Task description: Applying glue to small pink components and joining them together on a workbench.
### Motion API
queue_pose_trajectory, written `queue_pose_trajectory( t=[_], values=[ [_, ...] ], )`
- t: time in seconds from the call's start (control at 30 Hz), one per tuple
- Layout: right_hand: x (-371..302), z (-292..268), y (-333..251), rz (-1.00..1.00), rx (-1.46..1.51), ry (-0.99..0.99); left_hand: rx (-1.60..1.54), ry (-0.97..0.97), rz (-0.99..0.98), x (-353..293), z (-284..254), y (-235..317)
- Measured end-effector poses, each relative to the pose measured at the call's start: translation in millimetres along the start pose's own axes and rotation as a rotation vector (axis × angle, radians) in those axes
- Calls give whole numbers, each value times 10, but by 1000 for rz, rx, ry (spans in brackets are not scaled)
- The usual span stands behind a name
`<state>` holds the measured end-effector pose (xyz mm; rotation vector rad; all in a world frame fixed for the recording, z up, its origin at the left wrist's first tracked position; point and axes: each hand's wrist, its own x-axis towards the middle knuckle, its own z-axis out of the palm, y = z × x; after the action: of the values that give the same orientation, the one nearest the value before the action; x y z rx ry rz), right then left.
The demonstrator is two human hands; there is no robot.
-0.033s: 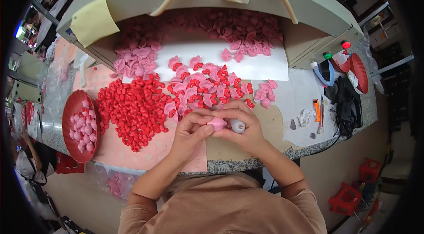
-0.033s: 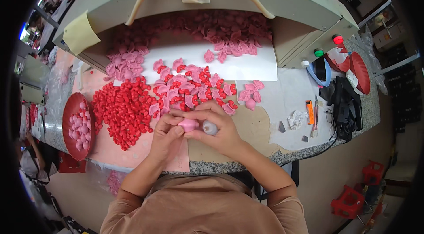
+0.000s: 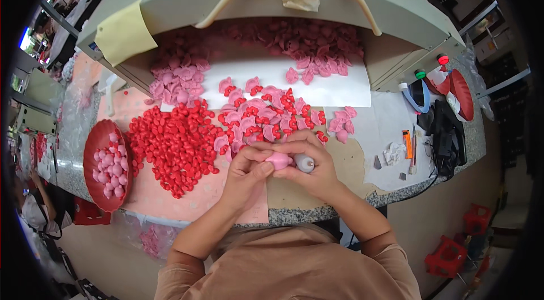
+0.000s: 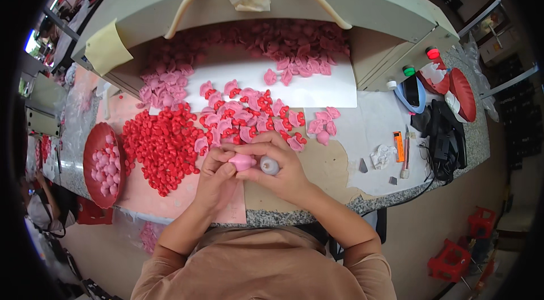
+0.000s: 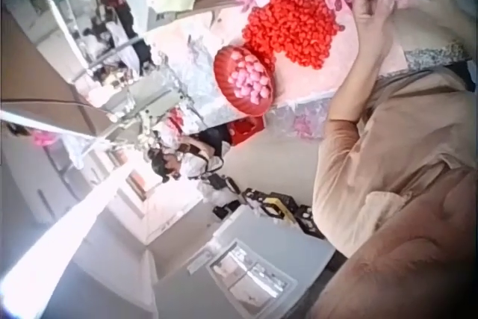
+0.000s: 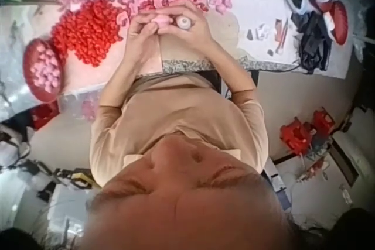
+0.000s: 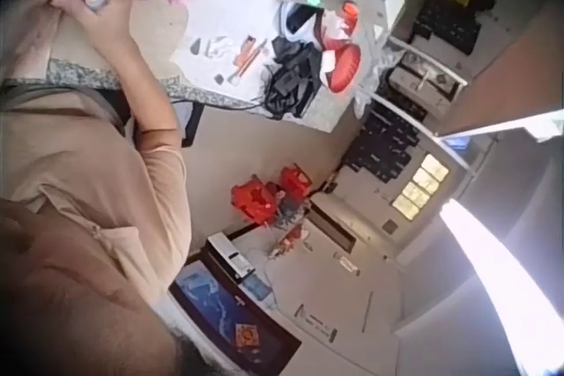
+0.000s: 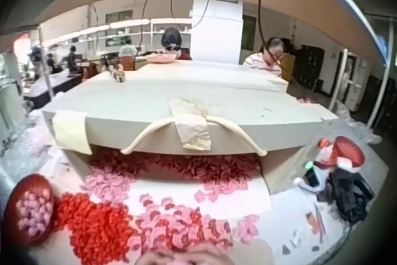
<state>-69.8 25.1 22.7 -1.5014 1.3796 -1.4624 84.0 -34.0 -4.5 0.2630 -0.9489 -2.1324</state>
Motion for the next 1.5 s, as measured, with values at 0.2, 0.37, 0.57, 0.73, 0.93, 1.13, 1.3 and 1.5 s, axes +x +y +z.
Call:
queue_pose_trajectory(
  t=[0.2, 0.37, 0.57, 0.73, 0.93, 1.13, 1.3, 1.5],
  values=[
    [156, 196, 6, -53, 272, 131, -362, 46, -38, 105, 113, 65],
    [141, 327, 151, 0, 609, 114, -386, 72, -36, 118, 69, 5],
    [146, 342, 212, 34, 837, 89, -283, 103, -31, 134, -3, -69],
    [123, 356, 299, 49, 840, 105, -281, 112, -33, 139, 8, -90],
    [109, 350, 290, 70, 852, 131, -360, 130, -54, 164, 58, -80],
    [134, 353, 285, 100, 801, 160, -395, 155, -61, 170, 59, -88],
    [133, 395, 291, 237, 915, 227, -400, 232, -68, 170, 22, -126],
    [128, 410, 248, 249, 999, 232, -376, 230, -70, 136, -33, -162]
  ],
)
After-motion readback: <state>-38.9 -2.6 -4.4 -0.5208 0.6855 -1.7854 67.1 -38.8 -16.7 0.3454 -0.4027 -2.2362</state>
